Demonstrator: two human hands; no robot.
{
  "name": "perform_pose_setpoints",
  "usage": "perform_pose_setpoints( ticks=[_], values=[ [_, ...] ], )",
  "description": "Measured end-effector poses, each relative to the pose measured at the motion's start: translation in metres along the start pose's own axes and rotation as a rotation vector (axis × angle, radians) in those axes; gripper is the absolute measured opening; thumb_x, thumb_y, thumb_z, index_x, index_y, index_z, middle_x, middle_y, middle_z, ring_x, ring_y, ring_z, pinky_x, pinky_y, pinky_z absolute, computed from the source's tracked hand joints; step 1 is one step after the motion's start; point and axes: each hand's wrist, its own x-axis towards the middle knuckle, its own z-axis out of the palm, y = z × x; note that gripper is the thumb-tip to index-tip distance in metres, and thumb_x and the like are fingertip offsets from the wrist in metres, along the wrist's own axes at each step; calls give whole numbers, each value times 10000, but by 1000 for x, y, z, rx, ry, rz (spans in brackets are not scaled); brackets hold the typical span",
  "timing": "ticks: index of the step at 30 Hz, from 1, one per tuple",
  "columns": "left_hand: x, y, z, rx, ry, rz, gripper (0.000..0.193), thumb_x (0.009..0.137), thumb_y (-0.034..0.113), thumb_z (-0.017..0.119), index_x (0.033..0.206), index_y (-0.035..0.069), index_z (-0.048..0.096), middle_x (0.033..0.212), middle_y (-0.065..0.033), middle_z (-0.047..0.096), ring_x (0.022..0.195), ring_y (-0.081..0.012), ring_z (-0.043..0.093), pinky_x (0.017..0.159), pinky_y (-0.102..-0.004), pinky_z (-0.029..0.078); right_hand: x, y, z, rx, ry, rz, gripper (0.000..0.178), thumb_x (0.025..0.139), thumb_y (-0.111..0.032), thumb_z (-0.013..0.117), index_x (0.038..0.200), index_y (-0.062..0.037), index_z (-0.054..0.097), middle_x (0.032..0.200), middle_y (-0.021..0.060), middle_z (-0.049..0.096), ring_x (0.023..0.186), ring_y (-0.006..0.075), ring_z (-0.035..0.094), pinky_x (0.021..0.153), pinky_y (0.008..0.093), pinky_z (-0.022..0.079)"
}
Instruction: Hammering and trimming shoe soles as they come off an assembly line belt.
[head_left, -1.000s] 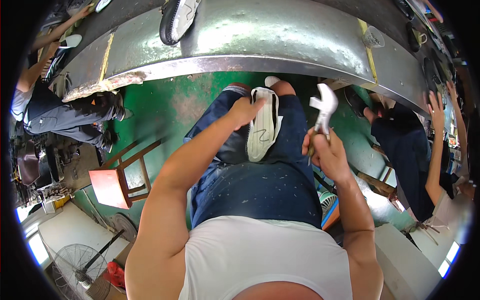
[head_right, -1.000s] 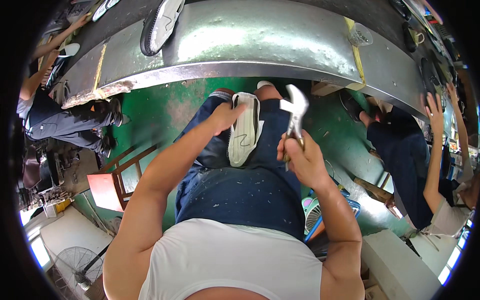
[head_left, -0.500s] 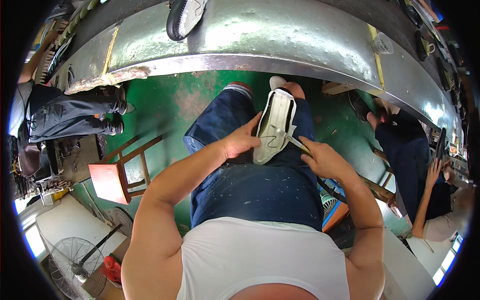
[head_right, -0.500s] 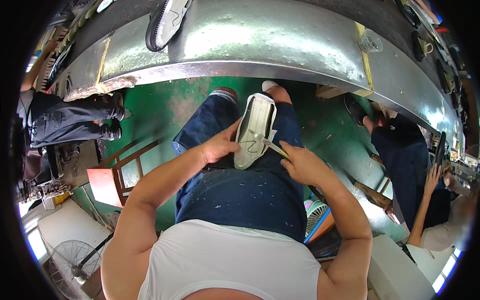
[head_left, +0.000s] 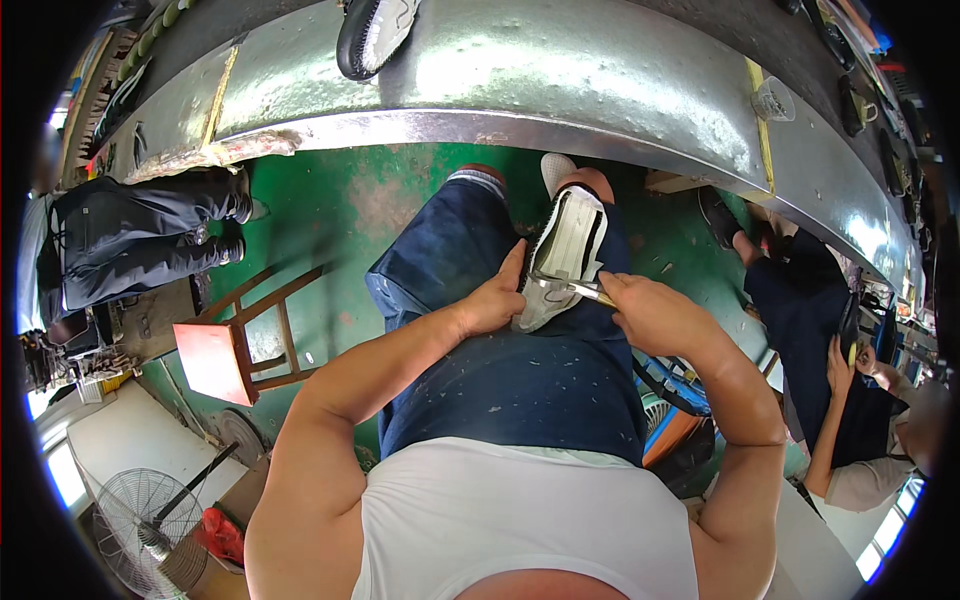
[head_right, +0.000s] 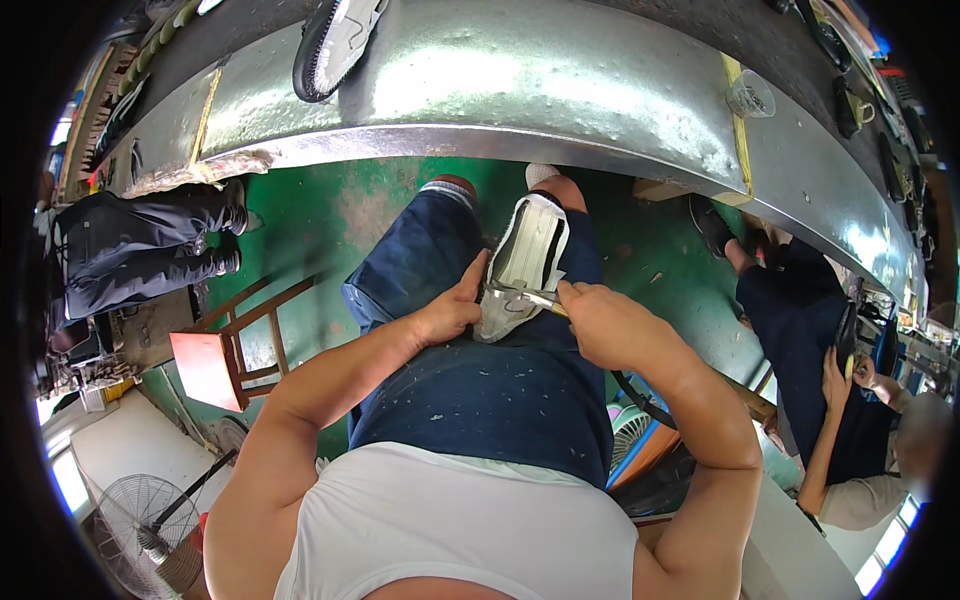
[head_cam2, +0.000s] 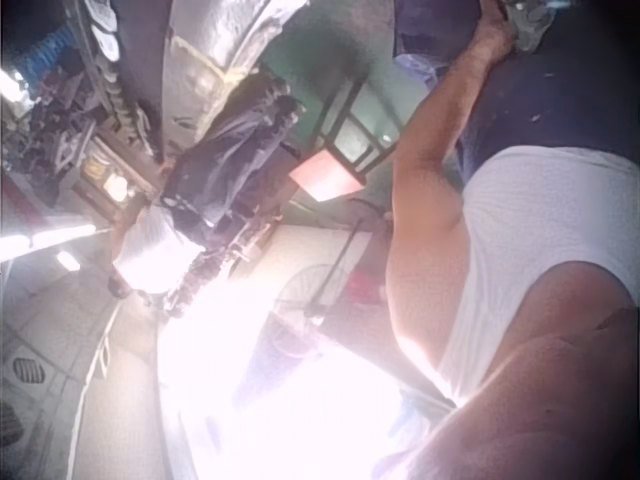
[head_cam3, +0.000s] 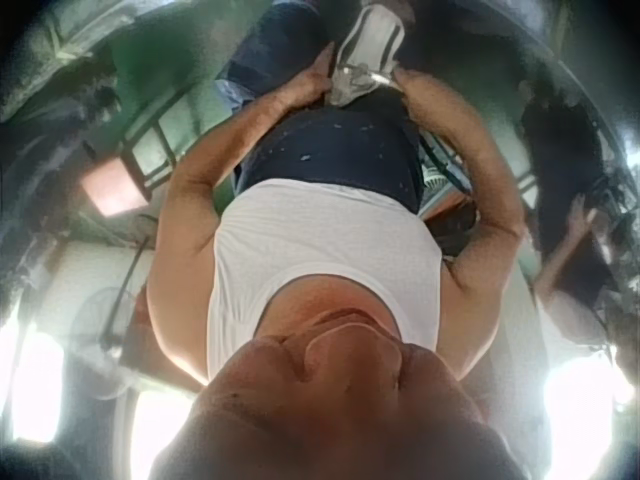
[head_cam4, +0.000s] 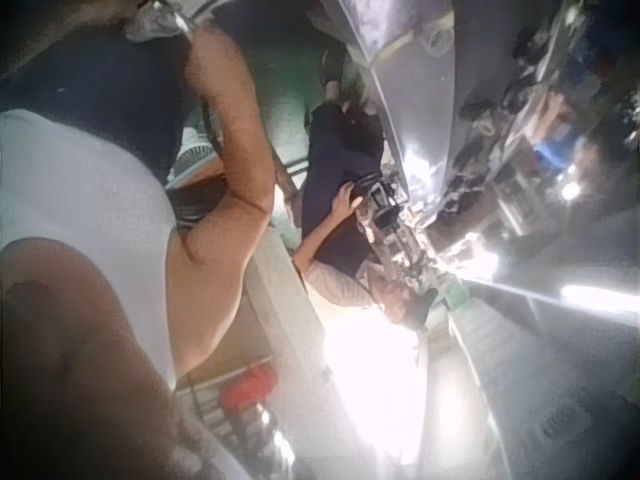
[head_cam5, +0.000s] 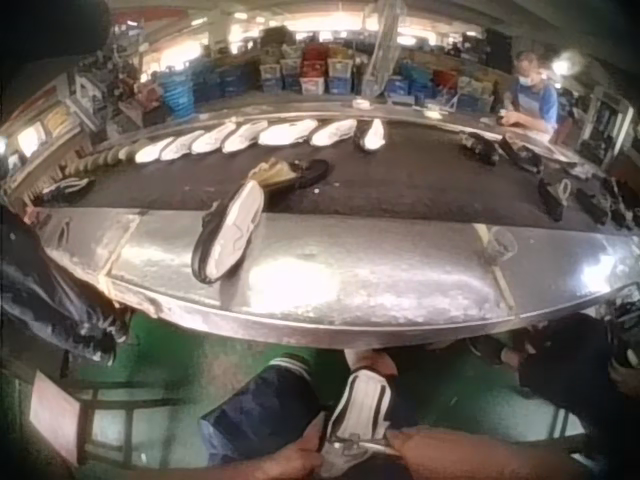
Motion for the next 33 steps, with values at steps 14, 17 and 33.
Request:
perform_pose_setpoints(
  ticks=[14,17,33],
  values=[
    [37,-32,21,-138,633,2,596,1088,413,297,1413,-47,492,1402,-228,555,1336,-317,503,1111,-363,372,18,-1,79,177,257,38,340,893,-187,638,1168,-2,560,995,251,649,917,416,651,827,496,518],
    [30,-14,22,135,604,6,550,1088,362,304,1373,-51,527,1350,-273,573,1269,-387,553,1063,-383,426,7,11,53,151,175,16,441,879,-159,651,1256,28,521,1018,245,639,945,412,639,874,484,510],
    [26,12,18,958,263,328,570,1012,250,486,1553,171,326,1584,-288,194,1392,-467,371,1112,-443,408,0,54,16,738,-125,382,256,936,-231,627,1014,12,601,879,234,660,877,399,664,774,454,508]
  ],
)
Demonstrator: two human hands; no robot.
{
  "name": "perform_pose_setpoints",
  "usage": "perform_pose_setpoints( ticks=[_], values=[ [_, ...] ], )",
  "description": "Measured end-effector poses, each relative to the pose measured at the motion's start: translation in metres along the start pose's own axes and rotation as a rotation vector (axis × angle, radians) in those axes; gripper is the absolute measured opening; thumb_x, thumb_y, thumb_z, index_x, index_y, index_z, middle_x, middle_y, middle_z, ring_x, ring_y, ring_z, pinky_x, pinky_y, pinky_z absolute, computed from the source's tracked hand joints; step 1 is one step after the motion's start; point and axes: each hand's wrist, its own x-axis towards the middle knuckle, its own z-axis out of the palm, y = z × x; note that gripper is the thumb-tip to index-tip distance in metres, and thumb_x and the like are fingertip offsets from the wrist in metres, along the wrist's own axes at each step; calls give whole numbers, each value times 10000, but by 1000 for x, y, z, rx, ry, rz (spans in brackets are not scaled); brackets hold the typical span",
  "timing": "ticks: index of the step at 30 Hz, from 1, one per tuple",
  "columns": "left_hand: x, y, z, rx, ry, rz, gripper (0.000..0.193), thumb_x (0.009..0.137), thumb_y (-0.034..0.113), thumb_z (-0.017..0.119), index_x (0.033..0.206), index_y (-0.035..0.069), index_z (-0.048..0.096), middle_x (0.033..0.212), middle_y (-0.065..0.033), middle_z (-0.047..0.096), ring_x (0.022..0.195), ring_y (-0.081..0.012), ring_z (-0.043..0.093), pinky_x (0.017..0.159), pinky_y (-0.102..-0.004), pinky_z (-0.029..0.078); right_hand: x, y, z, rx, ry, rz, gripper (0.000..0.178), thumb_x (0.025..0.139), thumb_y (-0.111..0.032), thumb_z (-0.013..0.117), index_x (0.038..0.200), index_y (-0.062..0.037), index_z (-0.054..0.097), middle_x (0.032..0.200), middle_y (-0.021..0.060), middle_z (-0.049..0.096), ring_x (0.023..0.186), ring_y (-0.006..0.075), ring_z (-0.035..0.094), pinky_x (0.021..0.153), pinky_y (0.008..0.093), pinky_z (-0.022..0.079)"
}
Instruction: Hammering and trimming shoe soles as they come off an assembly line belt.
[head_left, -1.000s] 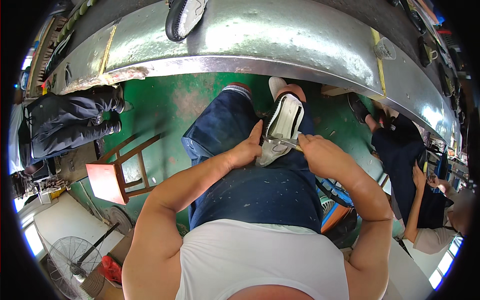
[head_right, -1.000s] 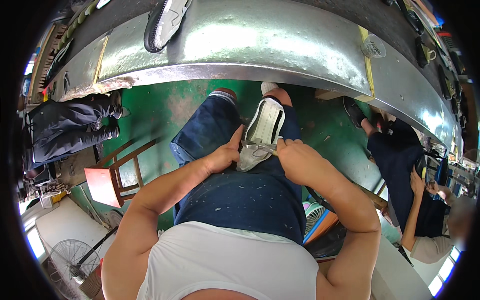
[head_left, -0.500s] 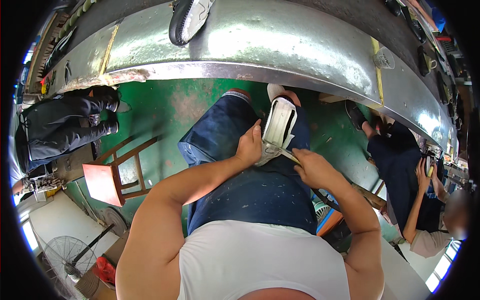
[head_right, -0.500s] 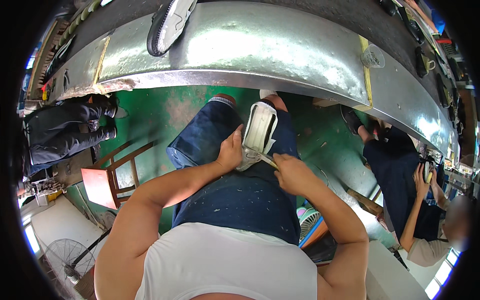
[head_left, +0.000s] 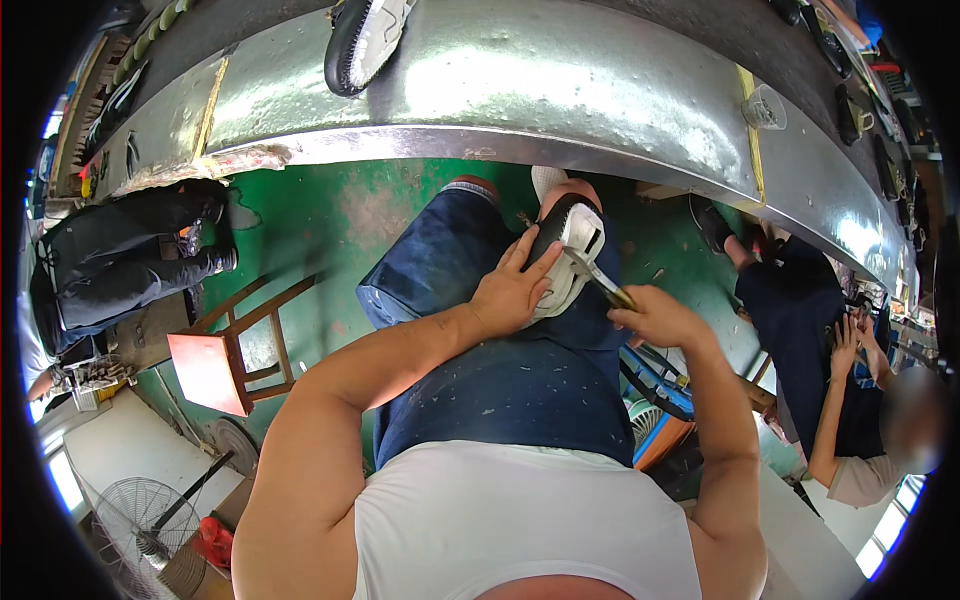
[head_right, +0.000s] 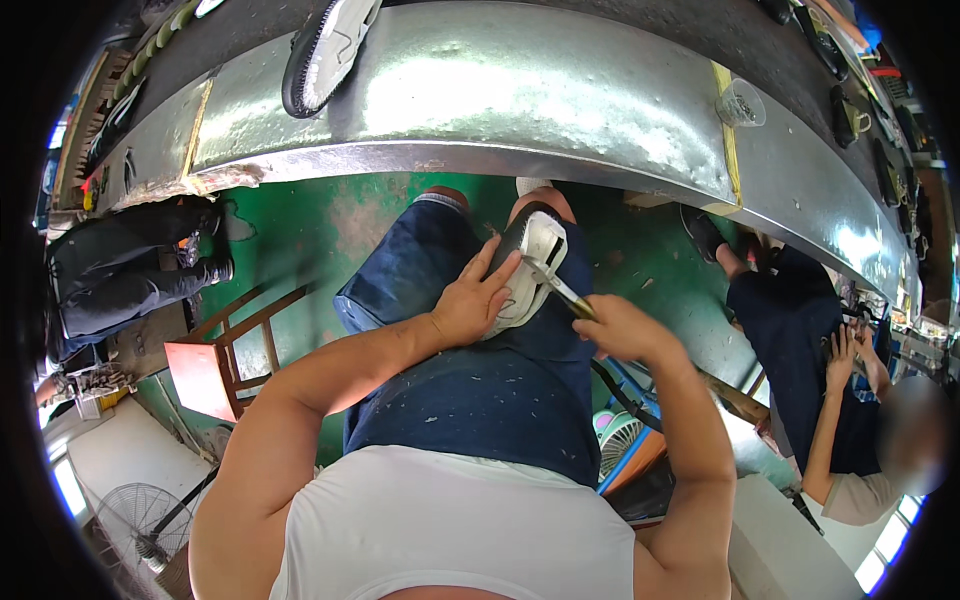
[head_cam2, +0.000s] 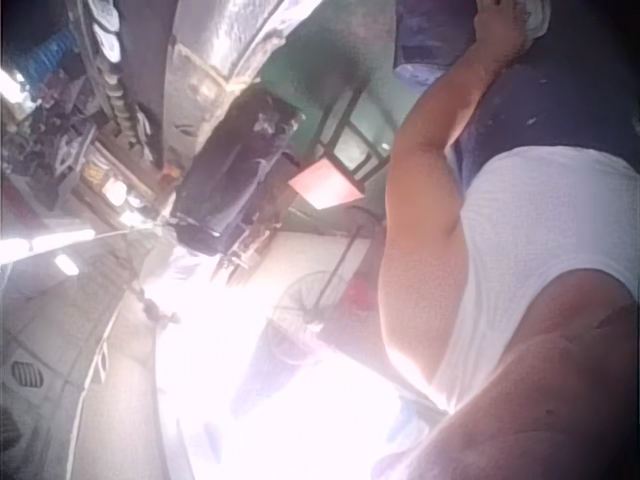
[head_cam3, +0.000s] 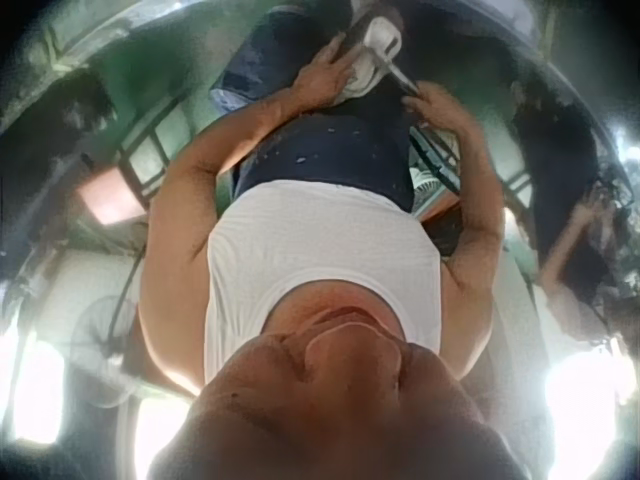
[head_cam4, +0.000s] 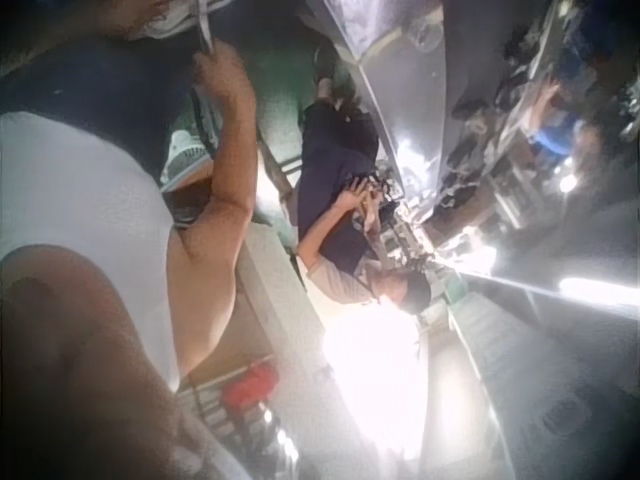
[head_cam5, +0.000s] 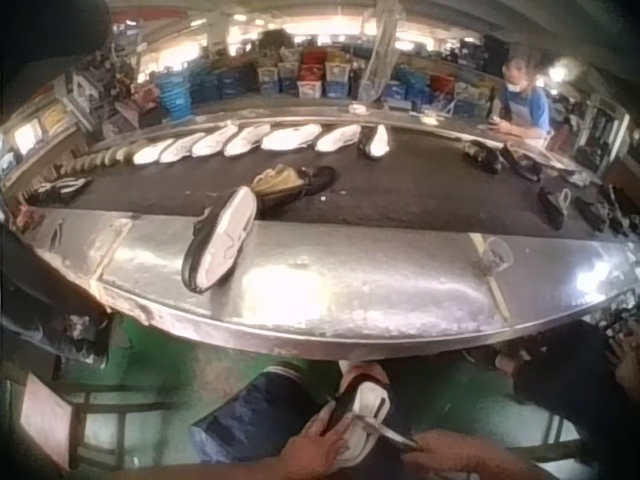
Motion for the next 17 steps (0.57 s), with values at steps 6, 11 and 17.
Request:
perform_pose_setpoints(
  ticks=[6,11,17],
  values=[
    [19,28,-39,120,-272,-92,616,1001,337,509,1564,196,304,1581,-335,149,1387,-498,372,1117,-446,400,4,-18,21,-222,480,-376,344,1005,-315,526,1087,16,574,916,263,665,881,454,641,792,494,494],
    [0,6,-28,-128,-229,-137,697,983,385,530,1577,148,251,1587,-333,171,1412,-478,349,1152,-433,355,25,-6,29,-382,484,-231,390,1035,-351,469,1071,25,569,893,296,660,895,488,634,796,546,486],
    [-16,-1,-27,-465,-147,-367,815,942,339,639,1557,2,224,1578,-248,311,1444,-391,348,1193,-367,280,20,-14,55,-401,334,-208,510,1010,-483,485,1129,3,583,976,270,682,947,485,636,839,520,501]
  ],
)
